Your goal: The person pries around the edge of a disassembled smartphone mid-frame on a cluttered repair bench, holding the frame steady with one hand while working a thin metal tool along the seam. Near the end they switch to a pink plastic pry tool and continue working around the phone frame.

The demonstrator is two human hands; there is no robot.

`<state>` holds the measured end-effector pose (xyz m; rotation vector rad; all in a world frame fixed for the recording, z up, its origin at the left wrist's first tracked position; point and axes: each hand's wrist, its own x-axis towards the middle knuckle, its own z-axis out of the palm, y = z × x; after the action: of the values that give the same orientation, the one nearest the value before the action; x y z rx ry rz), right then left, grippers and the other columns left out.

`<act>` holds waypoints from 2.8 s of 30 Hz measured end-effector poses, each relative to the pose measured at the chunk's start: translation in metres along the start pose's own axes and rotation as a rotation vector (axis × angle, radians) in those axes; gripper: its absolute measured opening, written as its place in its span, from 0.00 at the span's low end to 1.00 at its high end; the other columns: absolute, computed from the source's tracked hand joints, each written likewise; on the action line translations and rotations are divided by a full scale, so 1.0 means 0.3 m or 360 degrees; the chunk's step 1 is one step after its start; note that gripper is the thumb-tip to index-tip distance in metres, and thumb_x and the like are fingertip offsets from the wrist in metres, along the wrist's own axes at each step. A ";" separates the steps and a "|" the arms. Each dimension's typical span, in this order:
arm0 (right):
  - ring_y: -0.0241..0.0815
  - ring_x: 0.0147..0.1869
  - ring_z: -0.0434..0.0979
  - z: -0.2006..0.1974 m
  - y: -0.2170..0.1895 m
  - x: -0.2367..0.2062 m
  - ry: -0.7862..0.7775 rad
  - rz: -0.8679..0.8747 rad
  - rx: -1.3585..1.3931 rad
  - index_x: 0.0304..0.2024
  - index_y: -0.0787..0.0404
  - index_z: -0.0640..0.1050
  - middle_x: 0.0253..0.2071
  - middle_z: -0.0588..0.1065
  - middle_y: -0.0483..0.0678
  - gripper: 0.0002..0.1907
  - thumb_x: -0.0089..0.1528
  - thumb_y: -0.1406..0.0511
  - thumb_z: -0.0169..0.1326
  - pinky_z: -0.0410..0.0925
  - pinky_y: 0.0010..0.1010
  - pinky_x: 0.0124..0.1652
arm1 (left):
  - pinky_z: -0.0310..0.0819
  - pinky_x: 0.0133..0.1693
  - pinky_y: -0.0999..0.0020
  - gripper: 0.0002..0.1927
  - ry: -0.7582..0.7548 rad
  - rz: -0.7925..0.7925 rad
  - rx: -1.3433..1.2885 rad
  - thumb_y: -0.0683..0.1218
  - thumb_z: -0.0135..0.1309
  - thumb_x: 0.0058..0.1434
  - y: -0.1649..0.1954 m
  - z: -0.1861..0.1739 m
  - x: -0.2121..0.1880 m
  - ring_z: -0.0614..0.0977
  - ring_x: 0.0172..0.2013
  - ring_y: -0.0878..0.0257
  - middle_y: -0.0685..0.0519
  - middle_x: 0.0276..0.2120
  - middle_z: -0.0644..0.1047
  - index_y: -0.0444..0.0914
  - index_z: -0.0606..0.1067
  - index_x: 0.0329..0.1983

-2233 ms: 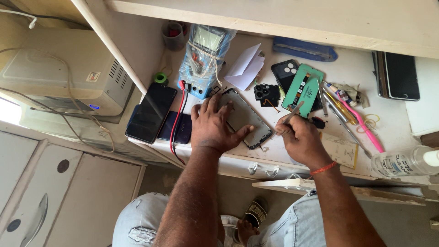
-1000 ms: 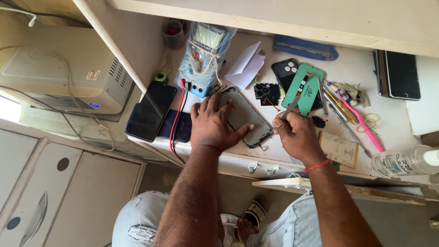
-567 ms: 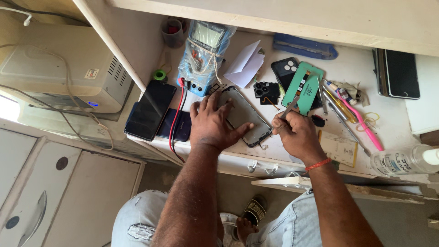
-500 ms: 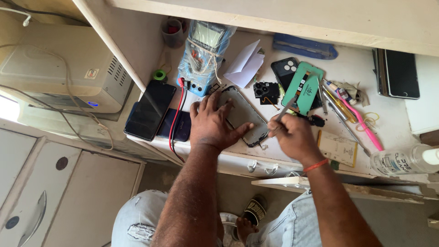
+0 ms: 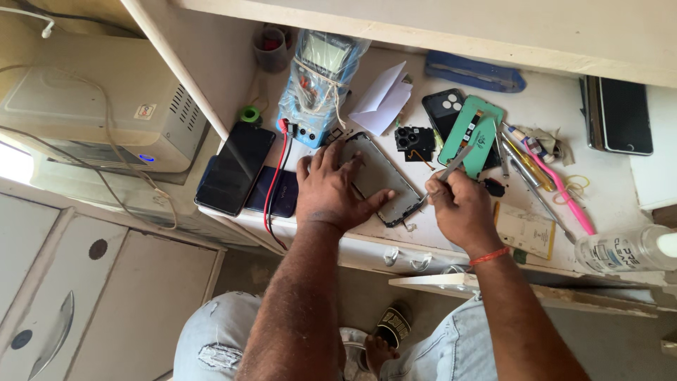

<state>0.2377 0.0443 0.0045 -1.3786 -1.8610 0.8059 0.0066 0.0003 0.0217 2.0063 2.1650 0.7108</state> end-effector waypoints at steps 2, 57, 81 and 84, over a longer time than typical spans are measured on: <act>0.36 0.30 0.80 -0.001 -0.012 -0.005 -0.0018 -0.0004 -0.0072 0.40 0.64 0.78 0.27 0.79 0.48 0.08 0.67 0.64 0.56 0.72 0.30 0.33 | 0.46 0.66 0.41 0.46 -0.0006 -0.0002 -0.0002 0.79 0.59 0.43 0.001 0.001 -0.001 0.63 0.67 0.51 0.47 0.66 0.67 0.46 0.79 0.57; 0.29 0.30 0.79 -0.072 -0.056 -0.099 0.0068 -0.0528 -0.0033 0.32 0.66 0.79 0.28 0.80 0.48 0.06 0.56 0.73 0.65 0.71 0.23 0.31 | 0.41 0.67 0.42 0.49 -0.0129 -0.0074 0.0021 0.81 0.55 0.45 0.011 -0.012 0.008 0.59 0.69 0.53 0.46 0.68 0.64 0.46 0.75 0.62; 0.35 0.29 0.79 -0.075 -0.071 -0.102 0.0057 -0.0508 -0.0107 0.31 0.66 0.80 0.27 0.80 0.49 0.04 0.56 0.73 0.63 0.71 0.26 0.32 | 0.45 0.68 0.44 0.47 -0.0024 -0.0032 -0.0030 0.79 0.56 0.46 0.003 -0.002 -0.003 0.62 0.69 0.55 0.47 0.67 0.66 0.46 0.77 0.60; 0.29 0.31 0.79 -0.067 -0.047 -0.096 0.0121 -0.0532 0.0009 0.33 0.66 0.80 0.30 0.81 0.48 0.04 0.57 0.73 0.64 0.71 0.23 0.33 | 0.43 0.66 0.41 0.47 -0.0057 -0.0025 0.0000 0.80 0.57 0.45 0.002 -0.004 0.001 0.61 0.69 0.52 0.47 0.67 0.65 0.47 0.77 0.59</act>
<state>0.2525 0.0148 0.0230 -1.0393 -1.9564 0.5800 0.0067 0.0004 0.0230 1.9841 2.1587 0.6675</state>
